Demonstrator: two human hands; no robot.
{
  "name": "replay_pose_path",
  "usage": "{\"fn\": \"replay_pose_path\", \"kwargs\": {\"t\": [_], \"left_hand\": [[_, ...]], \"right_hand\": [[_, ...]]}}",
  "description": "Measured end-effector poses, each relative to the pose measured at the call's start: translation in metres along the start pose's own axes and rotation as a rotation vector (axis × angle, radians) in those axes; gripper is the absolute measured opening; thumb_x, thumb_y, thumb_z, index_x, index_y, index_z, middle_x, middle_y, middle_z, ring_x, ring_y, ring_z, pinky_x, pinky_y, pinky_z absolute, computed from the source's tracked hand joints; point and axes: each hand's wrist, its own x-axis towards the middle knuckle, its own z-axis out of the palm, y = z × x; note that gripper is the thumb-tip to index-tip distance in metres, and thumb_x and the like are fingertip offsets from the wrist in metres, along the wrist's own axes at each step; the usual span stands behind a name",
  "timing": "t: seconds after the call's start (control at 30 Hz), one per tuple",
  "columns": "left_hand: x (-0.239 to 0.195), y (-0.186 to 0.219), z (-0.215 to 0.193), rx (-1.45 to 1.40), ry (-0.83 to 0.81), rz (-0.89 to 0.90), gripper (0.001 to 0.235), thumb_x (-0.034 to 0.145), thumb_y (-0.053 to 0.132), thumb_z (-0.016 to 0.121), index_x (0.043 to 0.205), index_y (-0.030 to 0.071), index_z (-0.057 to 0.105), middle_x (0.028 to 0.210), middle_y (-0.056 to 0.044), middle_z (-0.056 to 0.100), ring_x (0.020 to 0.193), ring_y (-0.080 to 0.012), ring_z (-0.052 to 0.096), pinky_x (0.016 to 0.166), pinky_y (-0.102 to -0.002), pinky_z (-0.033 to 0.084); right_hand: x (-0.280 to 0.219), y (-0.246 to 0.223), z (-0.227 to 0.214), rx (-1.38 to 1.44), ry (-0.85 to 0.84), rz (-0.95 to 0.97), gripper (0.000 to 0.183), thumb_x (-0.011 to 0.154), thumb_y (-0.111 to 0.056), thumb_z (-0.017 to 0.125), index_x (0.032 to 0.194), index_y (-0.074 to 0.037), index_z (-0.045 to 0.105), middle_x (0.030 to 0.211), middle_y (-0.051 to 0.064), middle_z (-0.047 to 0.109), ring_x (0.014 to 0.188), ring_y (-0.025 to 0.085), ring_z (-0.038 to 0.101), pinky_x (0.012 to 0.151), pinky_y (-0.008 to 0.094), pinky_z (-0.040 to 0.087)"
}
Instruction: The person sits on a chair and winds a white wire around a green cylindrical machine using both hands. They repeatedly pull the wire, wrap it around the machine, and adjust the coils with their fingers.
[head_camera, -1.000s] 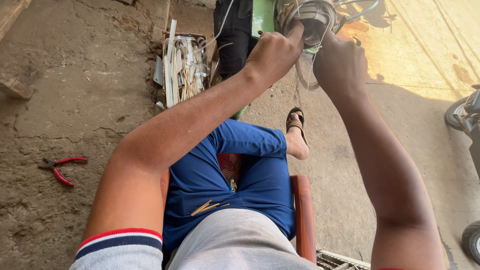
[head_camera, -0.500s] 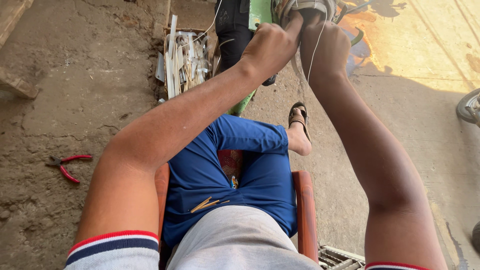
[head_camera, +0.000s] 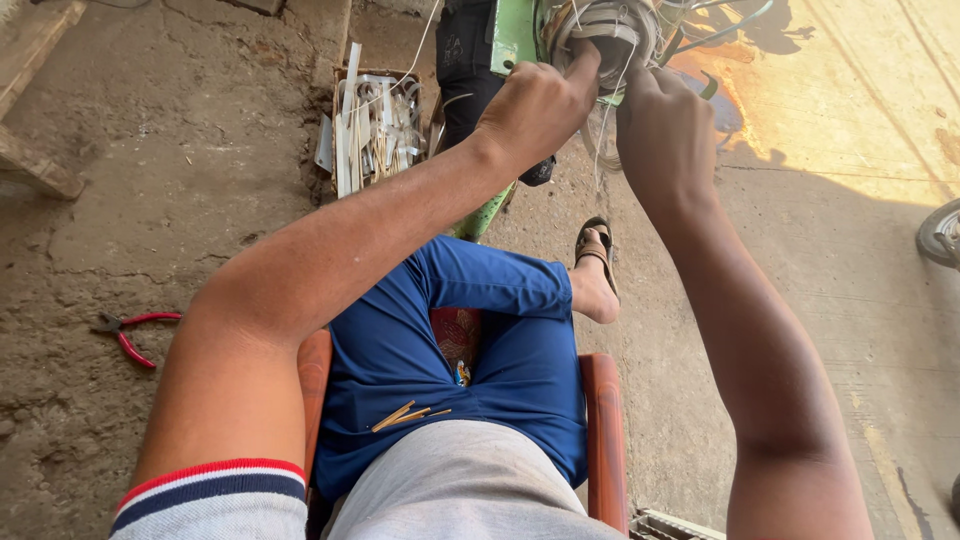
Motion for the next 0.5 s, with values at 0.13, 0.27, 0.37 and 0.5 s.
{"fn": "replay_pose_path", "kwargs": {"t": [0.13, 0.27, 0.37, 0.5], "left_hand": [[0.002, -0.001, 0.000, 0.002, -0.178, 0.061, 0.027, 0.095, 0.022, 0.070, 0.107, -0.002, 0.074, 0.114, -0.006, 0.065, 0.049, -0.0038, 0.049, 0.041, -0.024, 0.038], [0.002, -0.007, -0.001, 0.036, -0.065, 0.029, 0.029, 0.089, 0.026, 0.070, 0.107, 0.004, 0.074, 0.111, -0.008, 0.068, 0.044, -0.0048, 0.054, 0.036, -0.023, 0.040], [-0.011, -0.013, 0.001, -0.089, 0.036, 0.010, 0.026, 0.089, 0.026, 0.070, 0.110, 0.010, 0.072, 0.118, -0.011, 0.069, 0.050, -0.0110, 0.063, 0.041, -0.023, 0.046], [-0.022, -0.025, -0.002, -0.234, 0.207, -0.044, 0.035, 0.088, 0.018, 0.073, 0.123, 0.014, 0.070, 0.127, -0.009, 0.068, 0.057, -0.0132, 0.065, 0.046, -0.023, 0.052]], "right_hand": [[0.016, 0.007, 0.026, -0.133, 0.004, -0.021, 0.011, 0.091, 0.000, 0.067, 0.100, 0.004, 0.069, 0.093, 0.020, 0.070, 0.080, 0.037, 0.072, 0.068, 0.043, 0.058], [0.020, 0.008, 0.027, -0.182, -0.013, -0.019, 0.004, 0.089, 0.000, 0.066, 0.093, 0.002, 0.068, 0.091, 0.019, 0.070, 0.080, 0.038, 0.072, 0.068, 0.044, 0.058], [0.013, 0.001, 0.011, 0.005, -0.035, 0.035, 0.009, 0.099, -0.005, 0.069, 0.097, 0.003, 0.067, 0.091, 0.021, 0.069, 0.082, 0.041, 0.071, 0.072, 0.049, 0.056], [-0.004, -0.011, -0.021, 0.125, 0.187, -0.080, 0.028, 0.094, -0.005, 0.072, 0.122, 0.002, 0.069, 0.095, 0.019, 0.068, 0.081, 0.037, 0.068, 0.070, 0.046, 0.054]]}}
